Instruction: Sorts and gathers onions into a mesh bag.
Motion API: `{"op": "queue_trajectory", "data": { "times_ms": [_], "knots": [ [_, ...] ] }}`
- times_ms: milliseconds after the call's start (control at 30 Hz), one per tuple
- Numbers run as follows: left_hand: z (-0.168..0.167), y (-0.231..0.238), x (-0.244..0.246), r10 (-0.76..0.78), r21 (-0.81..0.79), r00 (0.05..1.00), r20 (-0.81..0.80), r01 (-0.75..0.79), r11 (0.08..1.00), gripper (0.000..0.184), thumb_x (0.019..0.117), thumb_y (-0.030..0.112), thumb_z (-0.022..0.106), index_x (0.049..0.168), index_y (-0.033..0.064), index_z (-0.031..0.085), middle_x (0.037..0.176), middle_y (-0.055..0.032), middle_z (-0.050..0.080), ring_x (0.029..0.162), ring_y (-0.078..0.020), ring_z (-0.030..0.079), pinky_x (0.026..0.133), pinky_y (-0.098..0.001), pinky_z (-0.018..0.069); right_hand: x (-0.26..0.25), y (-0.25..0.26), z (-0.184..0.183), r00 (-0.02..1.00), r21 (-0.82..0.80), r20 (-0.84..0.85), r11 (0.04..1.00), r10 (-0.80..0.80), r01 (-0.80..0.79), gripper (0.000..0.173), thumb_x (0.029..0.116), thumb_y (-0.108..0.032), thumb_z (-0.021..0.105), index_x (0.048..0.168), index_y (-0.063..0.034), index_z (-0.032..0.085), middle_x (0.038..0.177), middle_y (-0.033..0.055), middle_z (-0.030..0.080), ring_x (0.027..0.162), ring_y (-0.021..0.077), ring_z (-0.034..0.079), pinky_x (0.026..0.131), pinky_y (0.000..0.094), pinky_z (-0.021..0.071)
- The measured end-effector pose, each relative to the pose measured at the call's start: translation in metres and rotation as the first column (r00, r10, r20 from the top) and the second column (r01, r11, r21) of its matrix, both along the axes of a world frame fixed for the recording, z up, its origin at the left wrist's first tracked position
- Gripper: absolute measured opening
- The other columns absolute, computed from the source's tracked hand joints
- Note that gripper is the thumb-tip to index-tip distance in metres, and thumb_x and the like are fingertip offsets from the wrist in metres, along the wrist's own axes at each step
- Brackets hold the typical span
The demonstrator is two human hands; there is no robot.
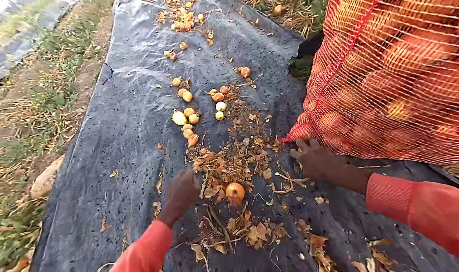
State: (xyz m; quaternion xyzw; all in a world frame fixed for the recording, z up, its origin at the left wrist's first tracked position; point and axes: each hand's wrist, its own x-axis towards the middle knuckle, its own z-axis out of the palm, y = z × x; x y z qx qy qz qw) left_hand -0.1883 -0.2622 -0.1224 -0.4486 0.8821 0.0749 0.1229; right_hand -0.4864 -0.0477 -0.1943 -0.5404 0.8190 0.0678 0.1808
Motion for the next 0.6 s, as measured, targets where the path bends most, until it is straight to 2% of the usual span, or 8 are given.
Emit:
{"op": "queue_trajectory", "data": {
  "times_ms": [67, 133, 233, 300, 333, 400, 500, 600],
  "knots": [
    [-0.001, -0.053, -0.026, -0.012, -0.065, 1.000, -0.026, 0.011, 0.998, 0.035, 0.1043, 0.021, 0.052, 0.131, 0.0013, 0.063, 0.123, -0.0297, 0.065, 0.107, -0.0496, 0.066, 0.087, -0.0674, 0.0513, -0.002, 0.001, 0.001, 0.996, 0.078, 0.058, 0.995, -0.074, 0.069, 0.051, 0.0882, -0.013, 0.075, 0.137, -0.0100, 0.062, 0.144, 0.0318, 0.046, 0.121, 0.0518, 0.055, 0.085, 0.0553, 0.0538],
    [-0.007, -0.097, -0.051, -0.036, -0.080, 0.998, -0.059, 0.031, 0.996, 0.047, 0.1028, 0.026, 0.059, 0.147, 0.0112, 0.053, 0.142, -0.0335, 0.050, 0.108, -0.0535, 0.063, 0.087, -0.0694, 0.0508, -0.008, 0.004, -0.005, 0.980, 0.036, 0.140, 0.990, -0.139, 0.136, 0.043, 0.0875, -0.016, 0.077, 0.128, -0.0089, 0.065, 0.135, 0.0297, 0.050, 0.111, 0.0471, 0.060, 0.083, 0.0550, 0.0543],
    [-0.021, -0.141, -0.076, -0.025, -0.022, 0.999, -0.037, 0.025, 0.999, 0.057, 0.0983, 0.040, 0.067, 0.149, 0.0178, 0.052, 0.147, -0.0347, 0.042, 0.115, -0.0543, 0.060, 0.091, -0.0706, 0.0492, 0.000, -0.008, 0.006, 0.942, -0.244, 0.329, 0.957, -0.071, 0.157, 0.014, 0.0876, -0.008, 0.074, 0.099, -0.0033, 0.068, 0.103, 0.0184, 0.061, 0.088, 0.0358, 0.065, 0.072, 0.0534, 0.0533],
    [-0.031, -0.154, -0.083, -0.035, 0.041, 0.999, 0.002, 0.035, 0.999, 0.057, 0.0963, 0.041, 0.070, 0.144, 0.0126, 0.057, 0.144, -0.0325, 0.049, 0.127, -0.0522, 0.054, 0.100, -0.0698, 0.0439, 0.026, -0.036, 0.029, 0.926, -0.410, 0.344, 0.912, 0.154, 0.000, 0.015, 0.0865, -0.008, 0.073, 0.101, -0.0065, 0.070, 0.097, 0.0159, 0.066, 0.083, 0.0348, 0.067, 0.066, 0.0538, 0.0525],
    [-0.036, -0.157, -0.085, -0.047, 0.075, 0.999, 0.021, 0.045, 0.996, 0.057, 0.0950, 0.041, 0.072, 0.142, 0.0110, 0.058, 0.144, -0.0307, 0.051, 0.132, -0.0503, 0.051, 0.105, -0.0688, 0.0412, 0.041, -0.052, 0.042, 0.904, -0.400, 0.340, 0.910, 0.261, -0.112, 0.025, 0.0872, -0.007, 0.073, 0.112, -0.0114, 0.071, 0.105, 0.0172, 0.067, 0.088, 0.0369, 0.068, 0.068, 0.0555, 0.0536],
    [-0.042, -0.159, -0.087, -0.049, 0.105, 0.997, 0.063, 0.042, 0.994, 0.058, 0.0926, 0.042, 0.075, 0.139, 0.0111, 0.060, 0.144, -0.0311, 0.051, 0.133, -0.0511, 0.049, 0.104, -0.0700, 0.0411, 0.069, -0.083, 0.059, 0.820, -0.255, 0.323, 0.878, 0.472, -0.405, 0.055, 0.0880, -0.006, 0.072, 0.140, -0.0236, 0.062, 0.129, 0.0238, 0.058, 0.095, 0.0413, 0.066, 0.071, 0.0564, 0.0543],
    [-0.037, -0.160, -0.086, -0.046, 0.141, 0.993, 0.111, 0.030, 0.990, 0.057, 0.0939, 0.043, 0.073, 0.138, 0.0094, 0.060, 0.137, -0.0327, 0.056, 0.129, -0.0545, 0.051, 0.100, -0.0727, 0.0414, 0.102, -0.102, 0.037, 0.649, -0.144, 0.307, 0.708, 0.696, -0.691, 0.052, 0.0884, -0.009, 0.074, 0.137, -0.0265, 0.066, 0.133, 0.0286, 0.055, 0.097, 0.0418, 0.065, 0.069, 0.0543, 0.0541],
    [-0.033, -0.160, -0.082, -0.046, 0.226, 0.992, 0.117, 0.019, 0.974, 0.056, 0.0914, 0.039, 0.078, 0.135, 0.0077, 0.062, 0.130, -0.0311, 0.060, 0.126, -0.0535, 0.053, 0.098, -0.0708, 0.0433, 0.114, -0.092, 0.008, 0.599, -0.122, 0.319, 0.659, 0.735, -0.743, 0.053, 0.0854, -0.009, 0.077, 0.135, -0.0269, 0.067, 0.146, 0.0258, 0.046, 0.112, 0.0429, 0.061, 0.077, 0.0538, 0.0545]
  ]
}}
